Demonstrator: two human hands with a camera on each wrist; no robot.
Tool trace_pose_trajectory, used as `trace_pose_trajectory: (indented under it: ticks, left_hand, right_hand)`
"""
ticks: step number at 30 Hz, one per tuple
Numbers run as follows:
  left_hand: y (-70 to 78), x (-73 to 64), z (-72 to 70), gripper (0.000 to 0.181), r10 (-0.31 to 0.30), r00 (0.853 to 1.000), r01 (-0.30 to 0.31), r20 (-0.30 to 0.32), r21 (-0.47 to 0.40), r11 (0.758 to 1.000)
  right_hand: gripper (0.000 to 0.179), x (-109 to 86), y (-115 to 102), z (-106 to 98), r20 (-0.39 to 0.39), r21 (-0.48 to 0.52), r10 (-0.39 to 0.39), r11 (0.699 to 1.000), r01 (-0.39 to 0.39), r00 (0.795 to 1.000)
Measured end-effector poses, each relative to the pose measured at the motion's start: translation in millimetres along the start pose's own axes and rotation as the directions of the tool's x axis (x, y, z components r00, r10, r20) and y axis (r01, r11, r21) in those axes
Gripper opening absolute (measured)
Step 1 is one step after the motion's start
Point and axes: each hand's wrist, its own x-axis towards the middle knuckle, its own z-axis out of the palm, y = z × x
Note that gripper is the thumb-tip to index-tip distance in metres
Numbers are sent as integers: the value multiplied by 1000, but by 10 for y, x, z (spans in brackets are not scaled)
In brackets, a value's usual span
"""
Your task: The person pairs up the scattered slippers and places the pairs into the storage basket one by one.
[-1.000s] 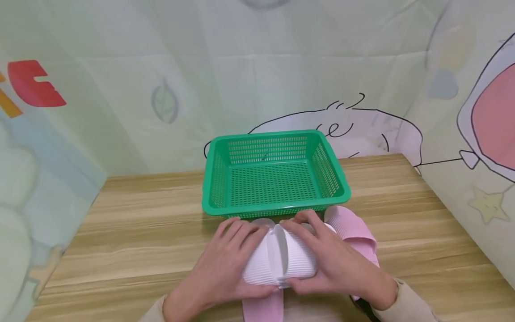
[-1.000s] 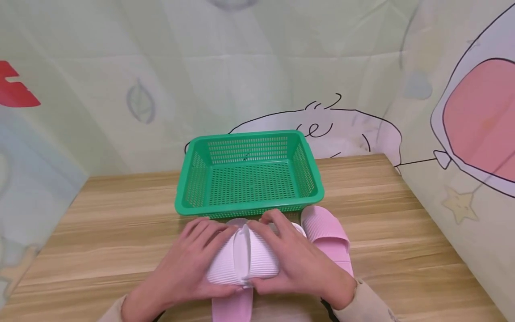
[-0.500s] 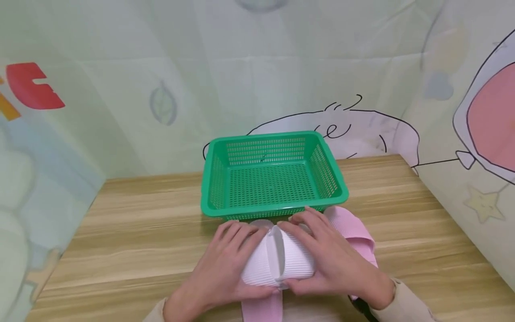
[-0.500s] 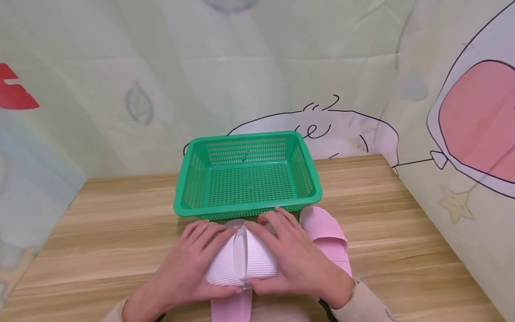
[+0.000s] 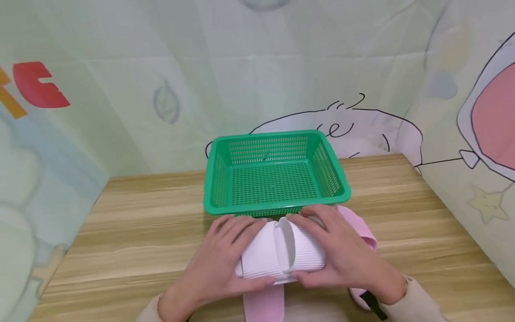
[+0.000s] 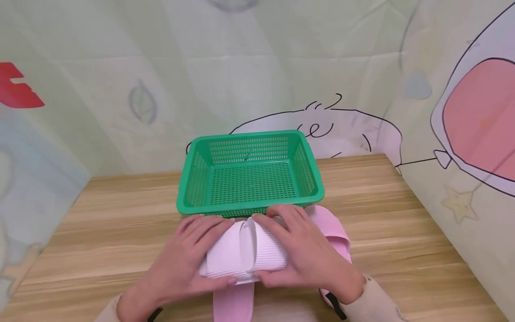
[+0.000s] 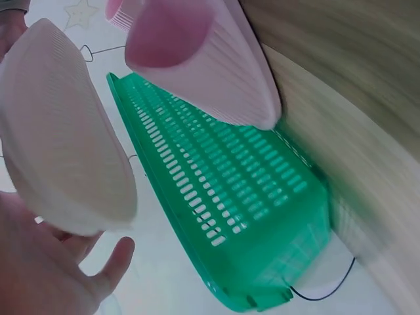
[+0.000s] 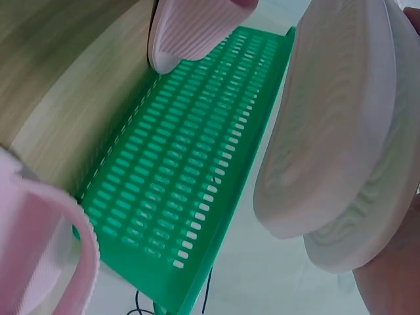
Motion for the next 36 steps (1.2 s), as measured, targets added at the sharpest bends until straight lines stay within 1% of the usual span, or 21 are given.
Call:
trace_pose_trajectory:
  ticks: [5, 9, 14, 18, 21, 24, 29, 33, 36]
  left_hand:
    - [-58, -50, -50, 91, -33, 999, 33, 17, -1, 999]
    - [-118, -116, -86, 91, -49, 999, 49, 19, 5, 999]
    - [-213, -222, -105, 93, -77, 997, 76, 19, 34, 997]
    - [-275, -286, -101, 96, -108, 993, 105, 38, 55, 993]
    - [-311, -320, -93, 98, -120, 991, 116, 52, 68, 991]
    - [-339, -342, -84, 98, -124, 991, 119, 59, 71, 990]
    - [-360, -342, -68, 98, -125, 989, 120, 82, 66, 991]
    - [-360, -333, -49, 99, -122, 988, 114, 97, 81, 990]
    - [-354, -339, -41, 99, -119, 988, 109, 100, 97, 989]
  right_hand:
    - [93, -25, 48, -84, 4, -35, 39, 999, -38, 999]
    - [93, -52, 88, -156, 8, -36, 67, 997, -67, 998]
    - [90, -83, 152, -238, 2, -23, 74, 997, -74, 997]
    - [86, -98, 201, -314, -3, -29, 83, 996, -83, 997]
    - [84, -100, 239, -356, -15, -19, 77, 997, -78, 997]
    - [83, -97, 274, -387, -37, -12, 64, 998, -65, 997]
    - [83, -74, 316, -445, -51, -7, 65, 998, -65, 997]
    - [83, -12, 353, -478, -71, 20, 45, 999, -44, 996]
    - [84, 57, 378, -489, -81, 34, 45, 999, -42, 996]
